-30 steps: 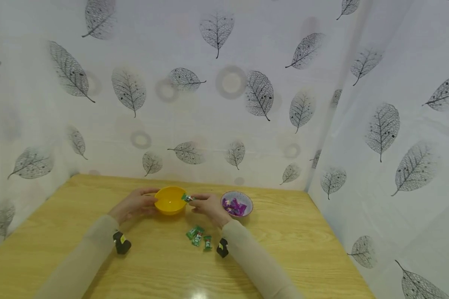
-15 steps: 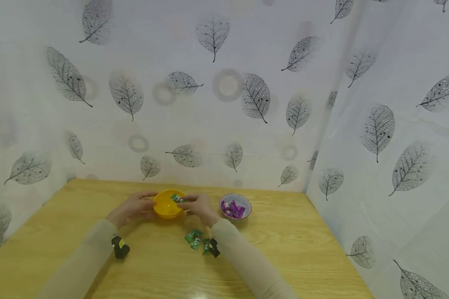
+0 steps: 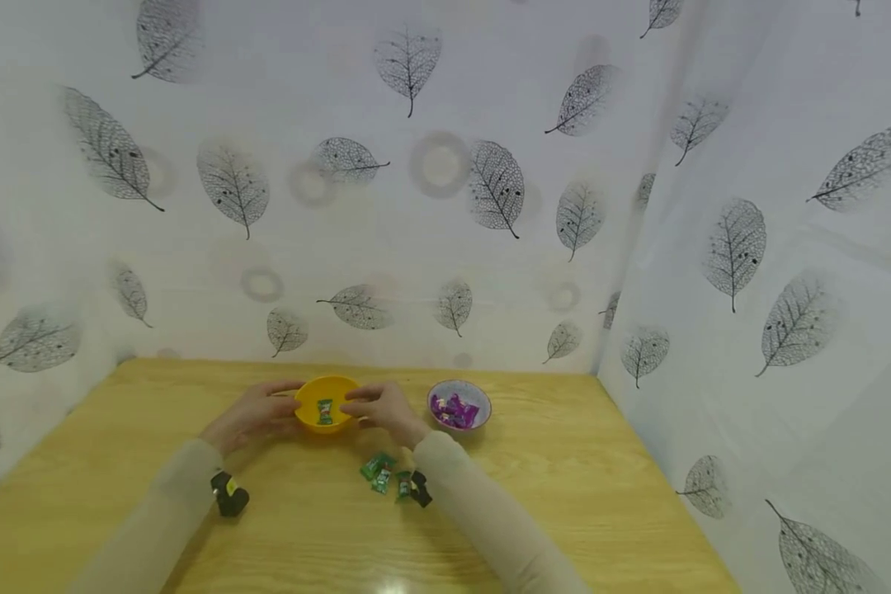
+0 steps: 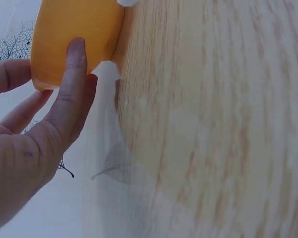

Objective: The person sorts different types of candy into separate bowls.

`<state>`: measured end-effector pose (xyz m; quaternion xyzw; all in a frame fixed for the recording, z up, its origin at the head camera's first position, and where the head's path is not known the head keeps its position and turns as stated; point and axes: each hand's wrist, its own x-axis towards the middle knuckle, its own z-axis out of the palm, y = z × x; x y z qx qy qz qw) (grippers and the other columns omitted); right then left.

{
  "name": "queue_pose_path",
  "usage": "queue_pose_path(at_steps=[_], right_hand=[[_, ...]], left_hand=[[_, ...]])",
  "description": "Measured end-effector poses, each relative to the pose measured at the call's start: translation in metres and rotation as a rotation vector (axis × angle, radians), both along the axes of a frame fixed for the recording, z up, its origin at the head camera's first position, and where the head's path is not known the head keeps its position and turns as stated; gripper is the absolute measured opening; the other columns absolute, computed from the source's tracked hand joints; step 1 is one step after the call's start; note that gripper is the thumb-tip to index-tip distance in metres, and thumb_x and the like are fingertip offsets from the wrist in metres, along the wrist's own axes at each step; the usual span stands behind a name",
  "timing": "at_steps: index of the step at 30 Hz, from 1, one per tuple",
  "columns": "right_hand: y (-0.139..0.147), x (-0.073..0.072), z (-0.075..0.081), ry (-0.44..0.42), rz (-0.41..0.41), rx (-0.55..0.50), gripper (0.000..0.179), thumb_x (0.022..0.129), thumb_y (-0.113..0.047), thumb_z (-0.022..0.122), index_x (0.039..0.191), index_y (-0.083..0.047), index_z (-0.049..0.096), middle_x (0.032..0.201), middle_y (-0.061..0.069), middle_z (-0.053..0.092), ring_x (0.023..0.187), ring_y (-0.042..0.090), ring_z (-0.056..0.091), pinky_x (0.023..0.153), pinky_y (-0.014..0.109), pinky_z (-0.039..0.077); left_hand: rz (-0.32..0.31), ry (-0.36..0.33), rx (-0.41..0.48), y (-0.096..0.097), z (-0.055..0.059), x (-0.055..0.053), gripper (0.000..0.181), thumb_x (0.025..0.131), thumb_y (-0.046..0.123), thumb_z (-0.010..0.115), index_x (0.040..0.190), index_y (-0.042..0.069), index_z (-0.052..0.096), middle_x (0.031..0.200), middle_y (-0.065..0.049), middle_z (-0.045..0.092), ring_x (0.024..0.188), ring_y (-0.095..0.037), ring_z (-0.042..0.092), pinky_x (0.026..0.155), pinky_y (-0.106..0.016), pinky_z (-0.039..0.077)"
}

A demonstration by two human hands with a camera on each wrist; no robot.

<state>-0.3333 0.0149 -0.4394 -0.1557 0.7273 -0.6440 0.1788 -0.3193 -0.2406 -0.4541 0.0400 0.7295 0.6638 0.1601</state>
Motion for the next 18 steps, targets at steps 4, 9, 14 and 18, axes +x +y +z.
queue_pose_path(at_steps=[4, 9, 14, 18], right_hand=[[0.004, 0.001, 0.000, 0.002, 0.047, -0.008, 0.034, 0.090, -0.008, 0.069, 0.120, 0.006, 0.065, 0.117, 0.016, 0.069, 0.091, 0.020, 0.068, 0.089, 0.045, 0.057], [0.013, 0.003, 0.001, -0.021, 0.132, -0.007, 0.036, 0.093, -0.007, 0.064, 0.126, 0.007, 0.060, 0.129, 0.021, 0.062, 0.101, 0.029, 0.066, 0.095, 0.044, 0.055], [0.025, 0.003, 0.003, -0.051, 0.205, -0.029, 0.040, 0.096, -0.007, 0.060, 0.133, 0.007, 0.054, 0.139, 0.024, 0.053, 0.123, 0.045, 0.052, 0.104, 0.051, 0.047], [0.036, 0.002, 0.000, -0.071, 0.217, -0.007, 0.041, 0.096, -0.010, 0.061, 0.134, 0.003, 0.055, 0.140, 0.020, 0.054, 0.120, 0.037, 0.057, 0.103, 0.049, 0.048]], left_hand=[[0.001, -0.005, -0.008, -0.001, 0.001, 0.002, 0.061, 0.099, 0.008, 0.052, 0.151, -0.005, 0.024, 0.145, -0.036, 0.037, 0.110, -0.022, 0.063, 0.097, -0.047, 0.052], [0.003, -0.011, -0.011, 0.000, 0.001, 0.002, 0.061, 0.099, 0.009, 0.053, 0.151, -0.005, 0.025, 0.145, -0.036, 0.037, 0.110, -0.022, 0.062, 0.097, -0.046, 0.052], [0.001, -0.010, -0.017, 0.000, 0.002, 0.002, 0.061, 0.099, 0.010, 0.053, 0.151, -0.005, 0.025, 0.146, -0.035, 0.036, 0.109, -0.019, 0.062, 0.097, -0.045, 0.053], [-0.007, -0.009, -0.008, 0.000, 0.003, 0.001, 0.060, 0.100, 0.010, 0.052, 0.152, -0.005, 0.024, 0.147, -0.035, 0.035, 0.108, -0.019, 0.062, 0.097, -0.044, 0.053]])
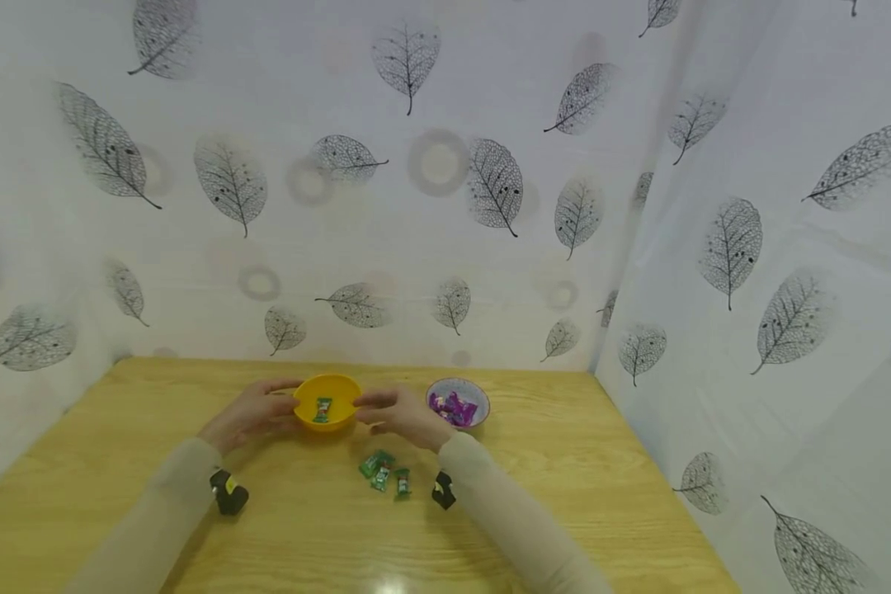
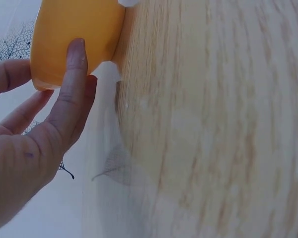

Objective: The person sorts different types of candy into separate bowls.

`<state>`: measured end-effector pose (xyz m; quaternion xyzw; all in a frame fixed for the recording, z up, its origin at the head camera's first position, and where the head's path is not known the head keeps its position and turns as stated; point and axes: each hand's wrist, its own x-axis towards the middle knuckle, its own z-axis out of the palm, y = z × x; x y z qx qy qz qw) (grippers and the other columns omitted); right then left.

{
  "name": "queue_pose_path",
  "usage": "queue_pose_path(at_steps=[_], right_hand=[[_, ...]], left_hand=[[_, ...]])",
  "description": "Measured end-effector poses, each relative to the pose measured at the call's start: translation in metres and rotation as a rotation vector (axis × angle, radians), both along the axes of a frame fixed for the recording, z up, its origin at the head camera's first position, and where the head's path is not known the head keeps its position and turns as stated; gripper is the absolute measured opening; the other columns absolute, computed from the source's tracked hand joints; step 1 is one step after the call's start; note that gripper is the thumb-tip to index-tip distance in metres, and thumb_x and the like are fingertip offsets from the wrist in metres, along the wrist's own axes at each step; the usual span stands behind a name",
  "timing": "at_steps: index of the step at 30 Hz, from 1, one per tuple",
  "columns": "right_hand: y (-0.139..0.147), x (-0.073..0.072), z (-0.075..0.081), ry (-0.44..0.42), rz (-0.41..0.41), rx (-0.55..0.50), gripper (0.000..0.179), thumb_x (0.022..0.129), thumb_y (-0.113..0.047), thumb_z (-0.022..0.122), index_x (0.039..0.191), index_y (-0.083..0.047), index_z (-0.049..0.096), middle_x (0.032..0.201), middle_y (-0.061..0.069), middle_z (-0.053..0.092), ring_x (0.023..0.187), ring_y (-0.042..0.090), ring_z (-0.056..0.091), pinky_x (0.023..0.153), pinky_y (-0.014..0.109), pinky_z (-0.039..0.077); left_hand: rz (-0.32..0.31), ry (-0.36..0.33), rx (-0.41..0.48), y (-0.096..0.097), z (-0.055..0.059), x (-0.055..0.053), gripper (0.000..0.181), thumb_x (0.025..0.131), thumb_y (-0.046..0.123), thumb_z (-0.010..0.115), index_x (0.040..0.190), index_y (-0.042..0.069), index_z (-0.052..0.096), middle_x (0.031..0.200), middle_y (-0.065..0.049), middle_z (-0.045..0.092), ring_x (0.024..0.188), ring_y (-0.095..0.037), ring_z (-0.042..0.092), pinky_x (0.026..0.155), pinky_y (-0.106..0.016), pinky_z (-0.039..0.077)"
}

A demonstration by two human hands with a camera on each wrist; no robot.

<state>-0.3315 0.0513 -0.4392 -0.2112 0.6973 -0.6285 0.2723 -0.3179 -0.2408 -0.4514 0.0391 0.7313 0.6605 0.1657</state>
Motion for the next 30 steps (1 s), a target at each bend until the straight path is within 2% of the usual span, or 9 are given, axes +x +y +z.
queue_pose_path(at_steps=[4, 6, 10, 13, 18, 25, 30], right_hand=[[0.013, 0.000, -0.003, 0.007, 0.011, 0.054, 0.040, 0.095, -0.011, 0.062, 0.134, -0.001, 0.057, 0.137, 0.018, 0.057, 0.111, 0.023, 0.061, 0.097, 0.041, 0.053], [0.019, 0.002, -0.004, 0.022, 0.035, 0.076, 0.040, 0.095, -0.009, 0.063, 0.133, -0.001, 0.058, 0.135, 0.021, 0.057, 0.110, 0.022, 0.063, 0.095, 0.039, 0.055], [0.030, 0.006, -0.005, 0.062, 0.133, 0.142, 0.039, 0.092, -0.008, 0.065, 0.131, -0.002, 0.060, 0.133, 0.019, 0.060, 0.109, 0.018, 0.064, 0.094, 0.035, 0.055], [0.038, 0.009, -0.006, 0.098, 0.217, 0.212, 0.038, 0.091, -0.010, 0.067, 0.129, -0.007, 0.063, 0.131, 0.012, 0.063, 0.108, 0.014, 0.064, 0.095, 0.031, 0.054], [0.048, 0.008, -0.008, 0.128, 0.297, 0.286, 0.037, 0.088, -0.007, 0.070, 0.124, -0.013, 0.067, 0.125, 0.001, 0.068, 0.107, 0.011, 0.063, 0.094, 0.027, 0.053], [0.060, 0.003, -0.010, 0.148, 0.395, 0.306, 0.041, 0.085, 0.000, 0.069, 0.124, -0.008, 0.065, 0.120, 0.003, 0.070, 0.105, 0.012, 0.065, 0.092, 0.030, 0.055], [0.065, 0.003, -0.012, 0.142, 0.446, 0.319, 0.040, 0.083, 0.005, 0.069, 0.122, -0.003, 0.066, 0.119, 0.007, 0.070, 0.096, 0.011, 0.064, 0.086, 0.027, 0.055]], left_hand=[[-0.006, 0.000, 0.007, -0.001, -0.001, -0.001, 0.060, 0.100, 0.010, 0.052, 0.152, -0.005, 0.024, 0.148, -0.035, 0.033, 0.108, -0.018, 0.062, 0.096, -0.044, 0.053], [-0.006, 0.000, 0.009, -0.001, -0.002, -0.001, 0.060, 0.100, 0.009, 0.052, 0.152, -0.005, 0.024, 0.148, -0.035, 0.033, 0.107, -0.018, 0.062, 0.096, -0.043, 0.054], [-0.001, 0.000, 0.001, -0.002, -0.003, -0.002, 0.060, 0.100, 0.009, 0.052, 0.151, -0.005, 0.024, 0.147, -0.035, 0.035, 0.105, -0.018, 0.063, 0.095, -0.042, 0.054], [0.001, -0.001, -0.001, -0.002, -0.003, -0.002, 0.060, 0.100, 0.009, 0.052, 0.151, -0.006, 0.024, 0.146, -0.035, 0.036, 0.103, -0.017, 0.064, 0.095, -0.042, 0.055], [0.006, -0.001, -0.002, -0.001, -0.001, -0.001, 0.061, 0.099, 0.010, 0.053, 0.151, -0.006, 0.025, 0.148, -0.036, 0.033, 0.102, -0.018, 0.065, 0.094, -0.041, 0.055], [0.008, -0.002, 0.003, 0.000, 0.000, -0.001, 0.060, 0.100, 0.010, 0.052, 0.151, -0.006, 0.025, 0.149, -0.035, 0.032, 0.101, -0.016, 0.065, 0.094, -0.040, 0.055], [0.010, -0.003, -0.009, 0.000, 0.000, -0.001, 0.061, 0.100, 0.011, 0.053, 0.151, -0.005, 0.025, 0.149, -0.035, 0.032, 0.100, -0.016, 0.065, 0.093, -0.039, 0.056]])
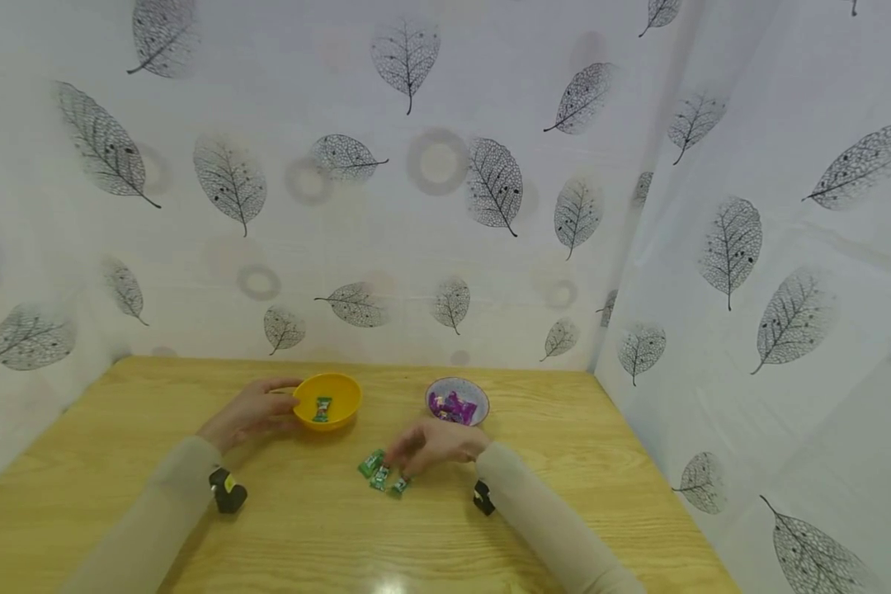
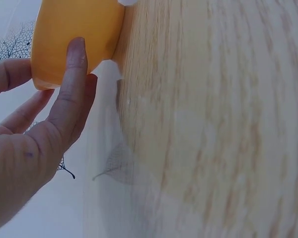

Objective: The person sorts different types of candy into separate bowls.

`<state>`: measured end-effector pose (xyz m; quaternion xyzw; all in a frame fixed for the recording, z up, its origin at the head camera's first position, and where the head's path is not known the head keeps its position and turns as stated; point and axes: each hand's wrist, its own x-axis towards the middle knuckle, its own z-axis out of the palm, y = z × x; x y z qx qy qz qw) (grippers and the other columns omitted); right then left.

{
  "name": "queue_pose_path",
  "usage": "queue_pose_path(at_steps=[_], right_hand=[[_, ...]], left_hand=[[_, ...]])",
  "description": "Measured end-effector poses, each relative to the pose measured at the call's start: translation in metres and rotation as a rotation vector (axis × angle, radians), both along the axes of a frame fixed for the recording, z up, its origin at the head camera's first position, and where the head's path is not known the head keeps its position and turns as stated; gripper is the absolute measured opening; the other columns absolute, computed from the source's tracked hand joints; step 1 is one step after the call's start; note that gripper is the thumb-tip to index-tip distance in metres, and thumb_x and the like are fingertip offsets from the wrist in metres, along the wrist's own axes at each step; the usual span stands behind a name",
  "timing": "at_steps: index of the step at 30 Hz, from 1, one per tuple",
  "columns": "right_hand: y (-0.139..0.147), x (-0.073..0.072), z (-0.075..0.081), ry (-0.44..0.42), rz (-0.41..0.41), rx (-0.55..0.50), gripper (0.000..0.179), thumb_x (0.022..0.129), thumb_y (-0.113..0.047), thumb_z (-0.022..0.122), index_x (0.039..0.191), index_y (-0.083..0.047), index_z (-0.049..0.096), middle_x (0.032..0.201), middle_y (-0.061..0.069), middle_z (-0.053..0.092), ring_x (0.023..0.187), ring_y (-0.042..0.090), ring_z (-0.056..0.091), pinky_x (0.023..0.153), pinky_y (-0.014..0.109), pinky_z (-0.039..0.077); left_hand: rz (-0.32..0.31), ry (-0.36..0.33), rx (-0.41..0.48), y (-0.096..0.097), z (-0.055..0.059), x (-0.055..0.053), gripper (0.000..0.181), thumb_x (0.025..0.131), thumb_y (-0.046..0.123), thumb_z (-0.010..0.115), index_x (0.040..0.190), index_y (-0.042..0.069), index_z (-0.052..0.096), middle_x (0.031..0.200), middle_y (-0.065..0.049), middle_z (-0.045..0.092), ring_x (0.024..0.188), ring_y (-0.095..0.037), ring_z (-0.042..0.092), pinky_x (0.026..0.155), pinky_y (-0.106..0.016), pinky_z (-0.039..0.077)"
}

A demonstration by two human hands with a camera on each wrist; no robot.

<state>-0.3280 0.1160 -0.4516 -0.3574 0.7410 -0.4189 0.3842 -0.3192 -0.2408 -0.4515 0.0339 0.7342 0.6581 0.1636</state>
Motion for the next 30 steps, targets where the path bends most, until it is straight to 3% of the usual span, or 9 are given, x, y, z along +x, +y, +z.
queue_pose_path(at_steps=[10, 19, 30], right_hand=[[0.0079, 0.0003, -0.0064, 0.074, 0.017, 0.050, 0.036, 0.081, 0.002, 0.075, 0.115, -0.008, 0.071, 0.108, -0.003, 0.073, 0.074, 0.006, 0.057, 0.067, 0.017, 0.050], [0.0053, 0.0020, -0.0051, 0.184, 0.057, 0.083, 0.032, 0.081, -0.006, 0.078, 0.111, -0.013, 0.073, 0.104, -0.010, 0.072, 0.072, 0.002, 0.055, 0.063, 0.015, 0.047], [0.0009, 0.0052, -0.0048, 0.331, 0.056, 0.149, 0.024, 0.080, -0.009, 0.079, 0.103, -0.015, 0.076, 0.097, -0.011, 0.072, 0.075, 0.000, 0.057, 0.069, 0.016, 0.050]], left_hand=[[0.001, 0.004, -0.008, 0.0000, 0.0006, 0.0000, 0.060, 0.100, 0.009, 0.053, 0.151, -0.005, 0.026, 0.147, -0.036, 0.034, 0.102, -0.018, 0.065, 0.093, -0.041, 0.055], [-0.006, -0.001, 0.002, -0.0011, 0.0027, 0.0007, 0.060, 0.099, 0.008, 0.052, 0.150, -0.007, 0.024, 0.147, -0.037, 0.033, 0.100, -0.017, 0.065, 0.093, -0.041, 0.055], [-0.008, -0.009, -0.016, -0.0023, 0.0037, 0.0001, 0.061, 0.099, 0.009, 0.053, 0.150, -0.006, 0.025, 0.145, -0.035, 0.037, 0.100, -0.016, 0.065, 0.093, -0.040, 0.056]])
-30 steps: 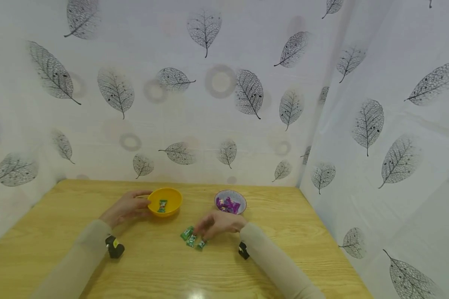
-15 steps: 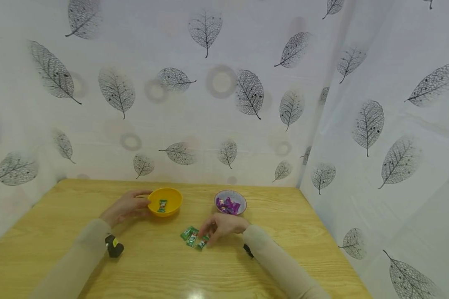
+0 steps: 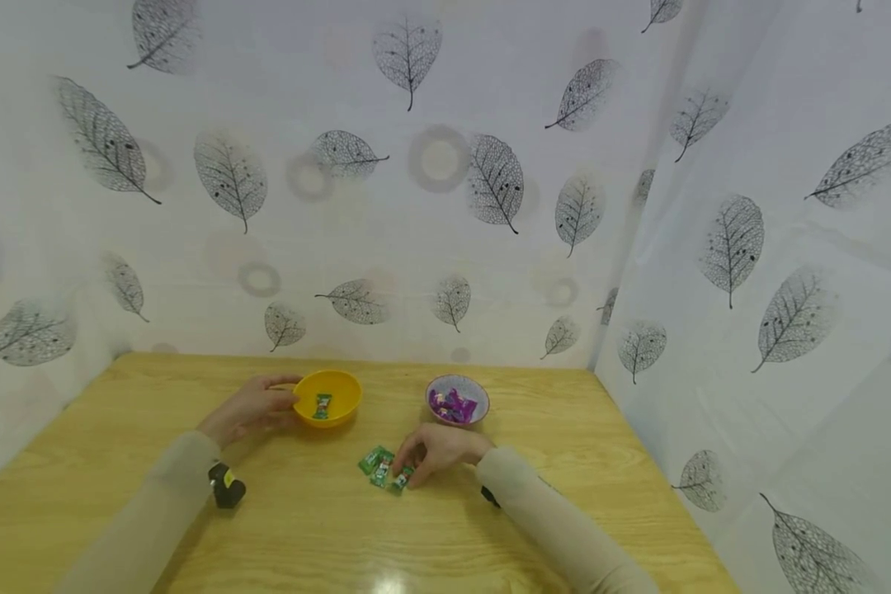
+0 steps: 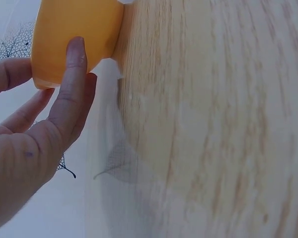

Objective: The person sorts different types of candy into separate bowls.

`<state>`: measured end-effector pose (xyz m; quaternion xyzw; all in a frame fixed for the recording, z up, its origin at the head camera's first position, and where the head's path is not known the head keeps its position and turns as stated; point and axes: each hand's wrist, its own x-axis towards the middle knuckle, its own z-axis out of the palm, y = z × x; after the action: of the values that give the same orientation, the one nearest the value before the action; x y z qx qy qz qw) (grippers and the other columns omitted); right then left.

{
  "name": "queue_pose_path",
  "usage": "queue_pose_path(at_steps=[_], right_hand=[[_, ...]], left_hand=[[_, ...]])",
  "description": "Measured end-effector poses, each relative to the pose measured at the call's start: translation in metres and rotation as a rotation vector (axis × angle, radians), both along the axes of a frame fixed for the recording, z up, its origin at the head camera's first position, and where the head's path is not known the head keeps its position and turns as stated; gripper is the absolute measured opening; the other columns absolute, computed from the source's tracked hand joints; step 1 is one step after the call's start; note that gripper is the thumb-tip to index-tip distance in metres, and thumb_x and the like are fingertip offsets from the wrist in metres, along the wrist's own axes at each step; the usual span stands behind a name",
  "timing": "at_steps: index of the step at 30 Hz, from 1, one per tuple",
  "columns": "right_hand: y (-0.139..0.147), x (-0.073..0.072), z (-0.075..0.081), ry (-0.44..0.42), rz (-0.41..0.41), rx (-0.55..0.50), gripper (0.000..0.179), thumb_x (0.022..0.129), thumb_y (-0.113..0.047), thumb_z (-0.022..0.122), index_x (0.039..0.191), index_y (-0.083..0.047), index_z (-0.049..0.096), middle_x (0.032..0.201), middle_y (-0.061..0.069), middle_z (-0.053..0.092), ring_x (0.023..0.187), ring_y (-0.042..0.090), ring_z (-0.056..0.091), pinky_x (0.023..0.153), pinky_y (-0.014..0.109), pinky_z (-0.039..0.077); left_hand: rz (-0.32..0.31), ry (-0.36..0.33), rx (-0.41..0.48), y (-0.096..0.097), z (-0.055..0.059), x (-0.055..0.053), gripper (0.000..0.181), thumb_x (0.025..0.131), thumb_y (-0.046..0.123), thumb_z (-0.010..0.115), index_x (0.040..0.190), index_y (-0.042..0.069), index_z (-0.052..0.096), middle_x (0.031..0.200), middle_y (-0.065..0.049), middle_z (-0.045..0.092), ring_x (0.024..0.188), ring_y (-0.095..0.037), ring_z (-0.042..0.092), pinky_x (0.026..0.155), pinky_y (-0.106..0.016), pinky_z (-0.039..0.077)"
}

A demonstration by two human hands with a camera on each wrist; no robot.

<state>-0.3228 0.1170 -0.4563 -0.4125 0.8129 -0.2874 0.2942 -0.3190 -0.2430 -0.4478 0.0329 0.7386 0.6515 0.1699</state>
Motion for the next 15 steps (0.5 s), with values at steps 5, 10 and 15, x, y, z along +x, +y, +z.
queue_pose_path(at_steps=[5, 10, 15], right_hand=[[-0.0011, -0.0008, 0.0004, 0.023, -0.023, 0.010, 0.022, 0.081, -0.009, 0.078, 0.102, -0.016, 0.076, 0.093, -0.012, 0.071, 0.074, 0.000, 0.057, 0.067, 0.016, 0.051], [-0.0018, -0.0006, -0.0018, -0.022, -0.051, -0.004, 0.020, 0.082, -0.008, 0.077, 0.100, -0.017, 0.076, 0.087, -0.006, 0.072, 0.068, 0.001, 0.057, 0.061, 0.016, 0.052], [0.0002, 0.0001, -0.0033, -0.105, -0.074, -0.051, 0.020, 0.082, -0.005, 0.077, 0.101, -0.013, 0.076, 0.088, 0.004, 0.074, 0.066, 0.005, 0.061, 0.061, 0.022, 0.056]], left_hand=[[0.001, 0.000, 0.014, 0.0011, 0.0017, -0.0013, 0.062, 0.099, 0.009, 0.053, 0.151, -0.006, 0.023, 0.146, -0.036, 0.035, 0.103, -0.017, 0.063, 0.093, -0.040, 0.056], [-0.017, 0.012, 0.000, 0.0018, -0.0003, -0.0019, 0.061, 0.100, 0.010, 0.051, 0.151, -0.006, 0.023, 0.149, -0.035, 0.032, 0.106, -0.019, 0.062, 0.094, -0.041, 0.055], [-0.035, 0.029, -0.028, 0.0030, -0.0028, -0.0013, 0.062, 0.099, 0.010, 0.050, 0.152, -0.003, 0.022, 0.149, -0.035, 0.031, 0.104, -0.021, 0.063, 0.093, -0.042, 0.056]])
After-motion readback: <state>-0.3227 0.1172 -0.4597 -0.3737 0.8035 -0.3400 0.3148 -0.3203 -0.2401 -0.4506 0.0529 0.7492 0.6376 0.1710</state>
